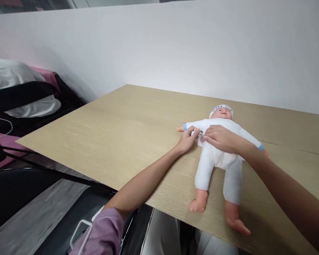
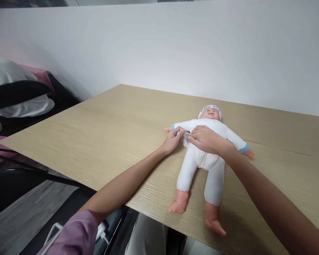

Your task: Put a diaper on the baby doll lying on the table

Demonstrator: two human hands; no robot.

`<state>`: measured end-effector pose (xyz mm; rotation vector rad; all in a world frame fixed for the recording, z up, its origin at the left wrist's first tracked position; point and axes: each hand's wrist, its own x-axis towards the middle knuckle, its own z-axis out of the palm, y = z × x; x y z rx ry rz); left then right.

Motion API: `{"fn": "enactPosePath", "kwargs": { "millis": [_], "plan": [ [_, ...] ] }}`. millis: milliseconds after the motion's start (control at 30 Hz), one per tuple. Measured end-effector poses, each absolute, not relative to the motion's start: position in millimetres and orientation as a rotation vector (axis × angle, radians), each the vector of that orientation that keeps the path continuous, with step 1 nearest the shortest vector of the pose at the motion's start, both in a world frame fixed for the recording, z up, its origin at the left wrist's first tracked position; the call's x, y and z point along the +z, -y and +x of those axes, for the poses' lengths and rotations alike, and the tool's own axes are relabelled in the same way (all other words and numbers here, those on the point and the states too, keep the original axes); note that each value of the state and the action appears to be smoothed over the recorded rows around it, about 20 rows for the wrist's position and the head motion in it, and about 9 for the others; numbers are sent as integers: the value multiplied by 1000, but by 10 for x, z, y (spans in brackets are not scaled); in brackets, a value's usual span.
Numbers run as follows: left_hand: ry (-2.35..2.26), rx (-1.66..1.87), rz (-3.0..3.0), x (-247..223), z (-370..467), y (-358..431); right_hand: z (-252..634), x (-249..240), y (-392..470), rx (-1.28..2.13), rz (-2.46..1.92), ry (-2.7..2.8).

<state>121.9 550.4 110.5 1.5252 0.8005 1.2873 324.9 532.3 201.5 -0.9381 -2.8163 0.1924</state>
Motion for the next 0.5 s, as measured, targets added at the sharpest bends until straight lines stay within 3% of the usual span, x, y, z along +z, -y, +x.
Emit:
{"fn": "enactPosePath", "kwargs": {
  "millis": [200,400,500],
  "plan": [
    [-829,1285,1554,1113,1219,-5520,3132,1937,-5401,78,-1012,2869],
    [-830,1280,1581,1157,1226,-5472,3042,1908,-5008,-440,-1469,2217],
    [-829,1278,1608,1203,1233,-5447,3015,1852,-4920,-387,-1693,2112]
  ]
}}
